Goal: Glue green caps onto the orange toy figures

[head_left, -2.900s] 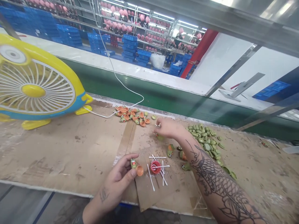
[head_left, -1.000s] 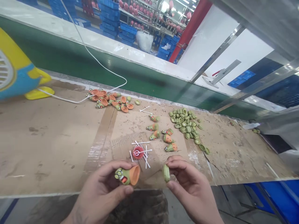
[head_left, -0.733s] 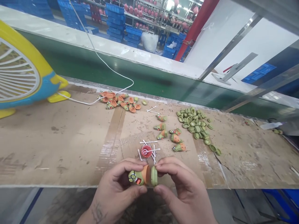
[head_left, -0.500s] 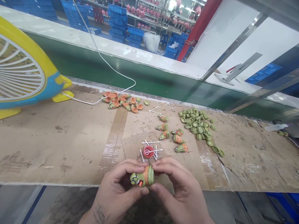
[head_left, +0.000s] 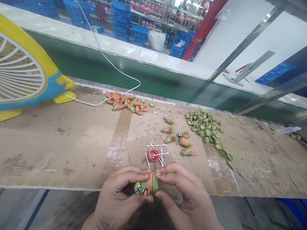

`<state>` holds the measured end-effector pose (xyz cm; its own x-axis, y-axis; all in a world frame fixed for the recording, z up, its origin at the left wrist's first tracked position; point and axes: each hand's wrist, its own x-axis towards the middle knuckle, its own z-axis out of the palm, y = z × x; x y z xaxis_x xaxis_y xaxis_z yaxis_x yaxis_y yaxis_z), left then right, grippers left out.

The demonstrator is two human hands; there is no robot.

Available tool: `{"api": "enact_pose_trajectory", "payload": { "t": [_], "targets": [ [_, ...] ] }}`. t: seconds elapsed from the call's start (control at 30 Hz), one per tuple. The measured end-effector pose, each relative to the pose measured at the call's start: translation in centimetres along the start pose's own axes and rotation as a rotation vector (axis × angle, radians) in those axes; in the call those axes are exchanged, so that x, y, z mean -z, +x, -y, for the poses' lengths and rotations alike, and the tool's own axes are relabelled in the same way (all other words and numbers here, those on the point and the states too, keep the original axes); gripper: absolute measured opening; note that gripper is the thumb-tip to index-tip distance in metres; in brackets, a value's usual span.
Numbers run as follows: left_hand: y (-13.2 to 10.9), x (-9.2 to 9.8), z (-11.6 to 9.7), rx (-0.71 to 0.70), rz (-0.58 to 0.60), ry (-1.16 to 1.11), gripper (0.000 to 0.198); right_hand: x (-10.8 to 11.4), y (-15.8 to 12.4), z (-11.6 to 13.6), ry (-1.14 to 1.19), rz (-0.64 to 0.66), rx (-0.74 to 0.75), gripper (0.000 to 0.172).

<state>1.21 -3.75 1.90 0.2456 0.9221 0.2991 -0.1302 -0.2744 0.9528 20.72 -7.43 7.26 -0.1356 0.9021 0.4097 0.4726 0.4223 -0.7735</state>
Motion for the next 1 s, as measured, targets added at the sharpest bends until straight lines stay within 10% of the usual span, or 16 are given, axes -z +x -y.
{"api": "enact_pose_trajectory", "payload": {
  "t": [0.33, 1.0],
  "targets": [
    [0.6, 0.5, -0.6, -0.212, 0.104, 0.078, 0.041, 0.5, 0.0, 0.3, 0.000, 0.062, 0.004, 0.035],
    [-0.8, -0.6, -0.2, 0.118, -0.025, -0.066, 0.042, 0.0, -0.3, -0.1, 0.005, 0.030, 0.081, 0.036]
  ]
}}
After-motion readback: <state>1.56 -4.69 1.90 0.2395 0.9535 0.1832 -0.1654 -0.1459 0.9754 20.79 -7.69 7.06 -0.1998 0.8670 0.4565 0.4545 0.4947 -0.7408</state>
